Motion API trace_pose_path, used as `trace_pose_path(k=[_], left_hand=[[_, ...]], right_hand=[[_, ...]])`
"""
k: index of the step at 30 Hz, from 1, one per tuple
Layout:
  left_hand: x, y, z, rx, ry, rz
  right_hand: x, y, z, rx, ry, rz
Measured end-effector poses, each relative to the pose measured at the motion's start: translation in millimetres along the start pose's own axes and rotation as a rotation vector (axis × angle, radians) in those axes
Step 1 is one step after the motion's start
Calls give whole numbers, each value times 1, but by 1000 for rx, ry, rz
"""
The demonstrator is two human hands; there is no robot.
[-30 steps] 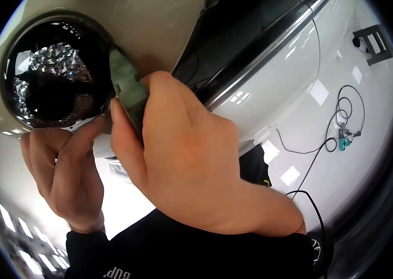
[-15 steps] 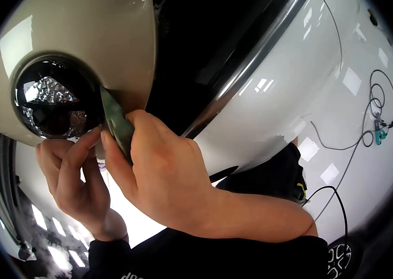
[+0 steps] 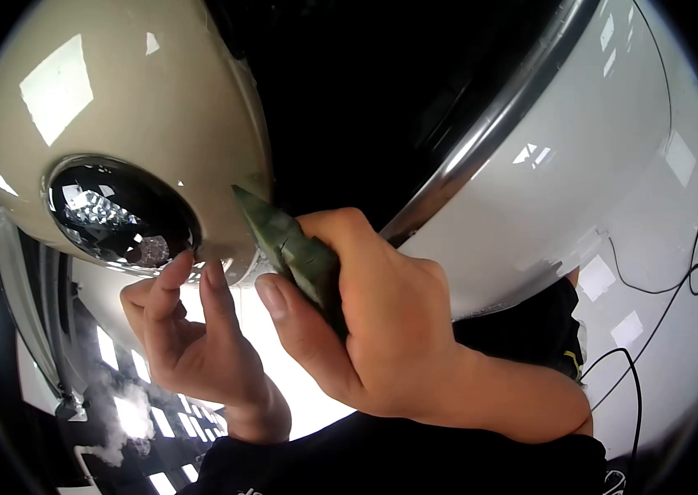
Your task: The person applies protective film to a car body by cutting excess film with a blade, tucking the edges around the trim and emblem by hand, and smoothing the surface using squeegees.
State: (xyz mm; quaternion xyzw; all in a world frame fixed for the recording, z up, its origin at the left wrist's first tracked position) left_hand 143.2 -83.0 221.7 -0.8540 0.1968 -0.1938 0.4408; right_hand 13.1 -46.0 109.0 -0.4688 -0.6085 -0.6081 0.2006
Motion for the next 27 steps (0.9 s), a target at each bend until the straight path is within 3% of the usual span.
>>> trace_pose_path(k=[3, 6, 15, 19, 25, 27], left_hand=[[-9, 6, 1, -111, -66, -2], [-17, 5, -6, -85, -24, -138], [-7, 6, -7, -69, 72, -104], [-22, -9, -9, -94, 77, -87], [-16, 3, -15, -325, 104, 28], [-13, 3, -12, -354, 103, 70]], right_hand=[[-1, 2, -2, -55, -101, -3], [-1, 8, -2, -73, -219, 26], [14, 9, -20, -33, -431, 345], [47, -3, -19, 13, -373, 279], [77, -14, -33, -73, 74, -49], [78, -5, -34, 36, 185, 148]])
Point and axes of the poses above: each hand's wrist, its own z-axis away from the middle knuckle, its own y-axis out of the palm, x = y × z, the point moved 4 cm from there along -z, towards the middle knuckle, and after that the axes turned 9 degrees about -z, right-handed, at the moved point
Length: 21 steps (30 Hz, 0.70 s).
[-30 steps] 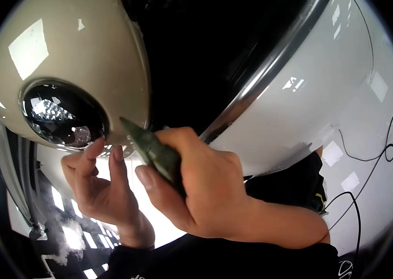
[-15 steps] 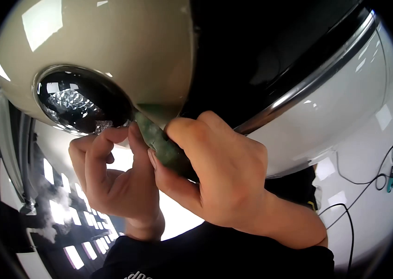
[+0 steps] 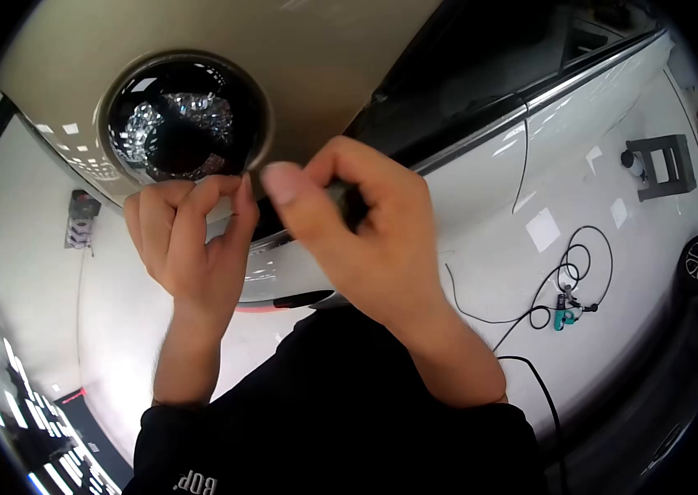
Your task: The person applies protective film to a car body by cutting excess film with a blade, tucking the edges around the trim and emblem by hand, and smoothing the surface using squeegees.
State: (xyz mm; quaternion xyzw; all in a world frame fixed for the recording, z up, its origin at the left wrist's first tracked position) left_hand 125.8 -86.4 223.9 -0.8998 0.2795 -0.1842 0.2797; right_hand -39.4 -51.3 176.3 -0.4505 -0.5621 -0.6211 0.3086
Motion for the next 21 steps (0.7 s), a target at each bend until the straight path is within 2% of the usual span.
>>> trace_pose_path(k=[1, 2, 5, 9, 12, 17, 20, 21], left_hand=[[1, -1, 0, -12, 3, 17], [3, -2, 0, -29, 16, 18], [6, -3, 1, -49, 23, 31], [11, 0, 7, -41, 31, 99], [11, 0, 7, -32, 23, 96], [10, -1, 6, 10, 16, 65], [11, -6, 0, 40, -37, 158], [9, -6, -1, 97, -113, 212]], right_hand=[[0, 6, -2, 47, 54, 95], [3, 16, -6, -25, -20, 238], [5, 30, -8, -172, -177, 387], [2, 34, -6, -242, -128, 481], [0, 36, -6, -225, -68, 369], [-8, 38, -6, -240, -97, 290], [-14, 36, -7, -253, -149, 248], [-16, 35, -7, -258, -173, 248]])
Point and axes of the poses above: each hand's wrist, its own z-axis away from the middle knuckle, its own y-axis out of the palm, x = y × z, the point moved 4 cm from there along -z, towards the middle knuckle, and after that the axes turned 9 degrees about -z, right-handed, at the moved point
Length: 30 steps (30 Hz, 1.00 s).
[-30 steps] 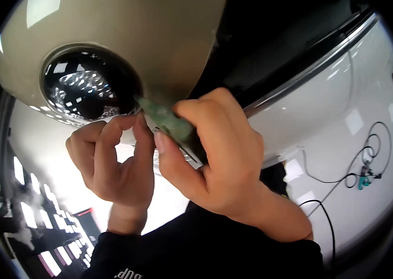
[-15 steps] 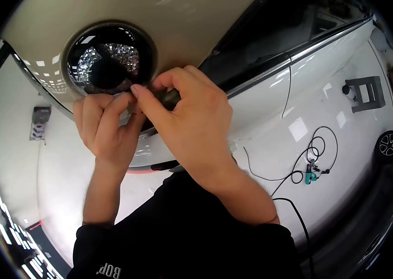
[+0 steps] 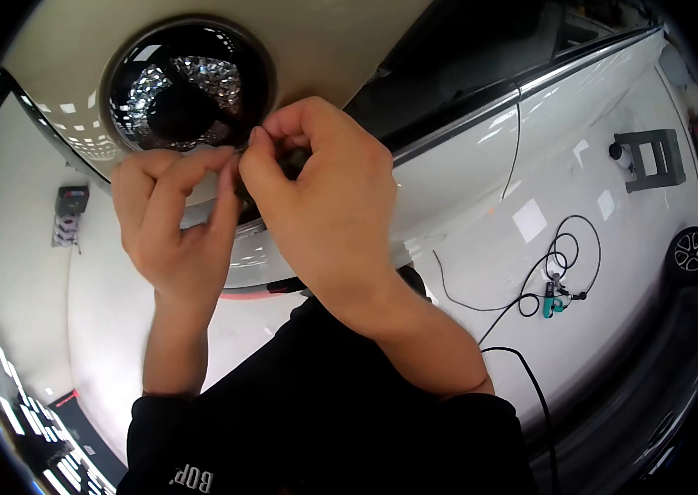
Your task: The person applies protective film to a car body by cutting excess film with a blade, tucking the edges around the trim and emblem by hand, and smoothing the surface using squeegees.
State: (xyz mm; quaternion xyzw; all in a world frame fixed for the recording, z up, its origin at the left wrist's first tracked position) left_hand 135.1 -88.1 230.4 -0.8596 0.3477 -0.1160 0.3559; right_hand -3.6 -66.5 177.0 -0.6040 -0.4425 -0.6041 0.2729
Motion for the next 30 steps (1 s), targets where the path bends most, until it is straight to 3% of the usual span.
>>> trace_pose_path(k=[3, 6, 9, 15, 18, 24, 27, 28, 30], left_hand=[[-12, -4, -3, 207, -193, 176], [-29, -10, -14, 464, -233, 132], [-36, -8, -15, 566, -305, 213], [-34, -7, -17, 543, -398, 255], [-27, -3, -23, 512, -614, 450], [-31, -2, -27, 505, -630, 366], [-31, -2, -23, 475, -669, 367], [-30, -3, -23, 479, -664, 344], [-27, -5, -23, 486, -664, 324]], right_hand=[[-1, -2, 2, 0, 51, -57], [-11, -2, 2, -17, 7, -123], [-11, -5, 2, 4, 44, -106], [-7, -4, 1, 28, -8, -125], [-7, -2, -1, -2, -145, -98], [-11, -4, 4, -11, -276, -42], [-12, -14, 15, 25, -98, -222], [-14, -26, 27, 135, 301, -400], [-52, -33, 59, 198, 761, -755]])
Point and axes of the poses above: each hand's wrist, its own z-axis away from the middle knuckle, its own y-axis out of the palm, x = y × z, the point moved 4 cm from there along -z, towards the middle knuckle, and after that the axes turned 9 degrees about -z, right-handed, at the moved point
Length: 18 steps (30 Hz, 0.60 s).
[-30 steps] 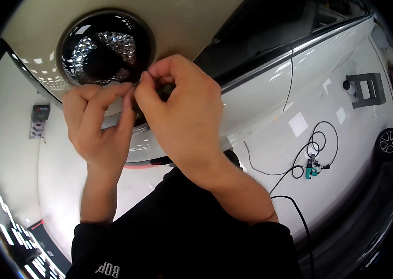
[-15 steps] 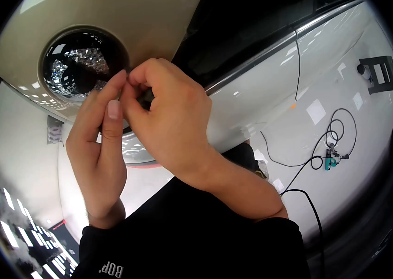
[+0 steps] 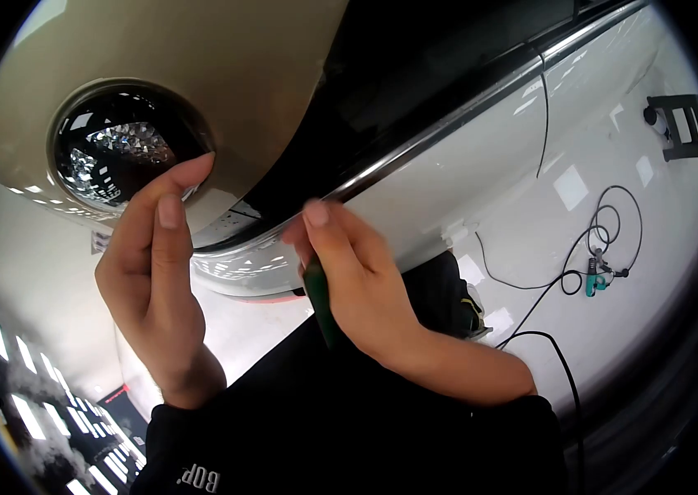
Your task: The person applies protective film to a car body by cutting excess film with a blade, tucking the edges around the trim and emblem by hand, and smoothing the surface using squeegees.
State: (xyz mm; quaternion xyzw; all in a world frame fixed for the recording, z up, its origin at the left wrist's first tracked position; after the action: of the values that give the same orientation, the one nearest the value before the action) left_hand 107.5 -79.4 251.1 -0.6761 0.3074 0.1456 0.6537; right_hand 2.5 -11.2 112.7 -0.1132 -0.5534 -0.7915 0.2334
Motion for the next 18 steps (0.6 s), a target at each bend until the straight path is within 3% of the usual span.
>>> trace_pose_path(k=[2, 4, 5, 8, 10, 12, 13, 18], left_hand=[[0, 0, 0, 14, -1, 7], [2, -5, -1, 107, -16, 44], [4, -2, -1, 106, 27, 47], [12, -4, 0, 121, 140, 56], [18, -2, -3, 123, 200, 91], [19, -3, -4, 158, 177, 121], [20, -3, -4, 181, 143, 134], [32, 1, -6, 109, 342, 215]], right_hand=[[-40, -22, 28, -3, 220, 60], [-47, -29, 57, 207, 365, 445], [-38, -29, 66, 282, 298, 575], [-3, -26, 68, 247, 336, 355], [37, -13, 57, 172, -39, 442], [73, 4, 40, 33, -393, 661], [88, 20, 30, 67, -632, 844], [102, 77, 6, -121, -1152, 1339]])
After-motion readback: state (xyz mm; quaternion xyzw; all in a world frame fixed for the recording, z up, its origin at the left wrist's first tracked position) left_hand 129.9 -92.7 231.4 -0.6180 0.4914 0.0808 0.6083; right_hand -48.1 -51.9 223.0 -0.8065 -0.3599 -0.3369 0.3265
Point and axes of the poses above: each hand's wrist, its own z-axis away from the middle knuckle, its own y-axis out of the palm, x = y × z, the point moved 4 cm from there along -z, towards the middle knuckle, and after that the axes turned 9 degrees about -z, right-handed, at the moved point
